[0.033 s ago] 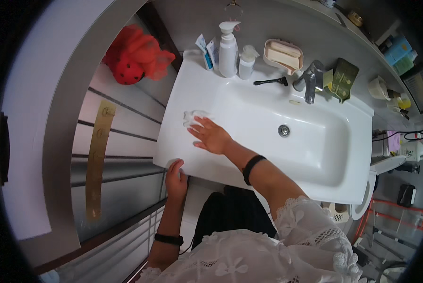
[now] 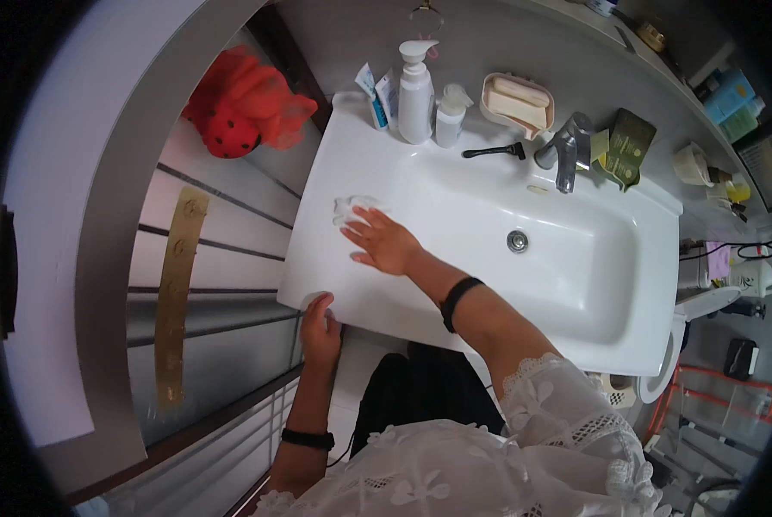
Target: The recorder cleans the bathroom sink and a frosted glass door using a white cloth.
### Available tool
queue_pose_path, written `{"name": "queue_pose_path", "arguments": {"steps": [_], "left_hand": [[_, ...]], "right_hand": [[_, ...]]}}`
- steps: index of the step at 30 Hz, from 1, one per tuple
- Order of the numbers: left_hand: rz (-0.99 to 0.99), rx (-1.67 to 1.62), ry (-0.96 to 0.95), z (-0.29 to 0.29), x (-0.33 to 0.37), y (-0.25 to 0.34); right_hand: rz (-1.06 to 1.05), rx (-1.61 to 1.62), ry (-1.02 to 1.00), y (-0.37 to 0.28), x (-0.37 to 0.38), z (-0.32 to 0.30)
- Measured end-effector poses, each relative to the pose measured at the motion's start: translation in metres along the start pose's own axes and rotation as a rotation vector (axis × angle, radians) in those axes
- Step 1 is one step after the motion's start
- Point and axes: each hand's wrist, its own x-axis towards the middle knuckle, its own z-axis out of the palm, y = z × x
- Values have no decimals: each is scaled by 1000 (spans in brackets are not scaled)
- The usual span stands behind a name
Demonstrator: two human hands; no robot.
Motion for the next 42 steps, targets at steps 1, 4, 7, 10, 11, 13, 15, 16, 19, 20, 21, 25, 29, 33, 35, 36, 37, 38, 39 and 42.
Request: {"name": "queue_pose_path", "arguments": {"steps": [1,4,7,10,11,13,15,16,19,20,21,25,29,33,35,36,37,38,39,42], "left_hand": [[-62,-26,-16,-1,-1,2],[-156,-30,-37,-3,5,5],[-337,-27,-108,-8,12,15],[-357,-64,-60,-5,10,13],[-354,-62,-58,-4,12,13],[-367,-60,-66,-5,10,15],[-352,-45,-61,-3,10,13],[-335,-32,-56,-1,9,12],[-418,-237,86,9,5,-6],[-414,-247,74,10,8,1],[-365,-255,201,9,15,10],[-153,4,328,5,29,2],[-20,52,122,6,44,6],[97,27,-70,28,51,16],[90,36,-196,38,47,23],[74,162,-241,43,45,31],[57,292,-280,48,44,36],[42,302,-318,50,43,36],[49,299,-336,50,41,34],[80,359,-372,47,42,30]], "right_hand": [[-14,-45,2,12,12,0],[12,-87,-21,44,40,3],[67,-106,-74,71,69,11],[195,-154,-112,88,97,15],[195,-155,-107,88,101,16],[302,-140,-121,78,105,16],[277,-120,-160,60,103,14],[251,-101,-199,50,98,16],[46,75,-137,-5,75,29],[-19,170,-83,-22,60,33],[-66,282,-2,-41,46,39],[-81,503,-73,-116,-7,34],[-61,387,-181,-128,-62,5],[231,353,-229,-133,-124,-29],[368,318,-264,-134,-156,-51],[491,283,-297,-135,-177,-62],[521,207,-284,-132,-201,-67],[552,132,-273,-131,-224,-72],[597,32,-323,-129,-237,-87],[800,-123,-296,-121,-289,-107]]}}
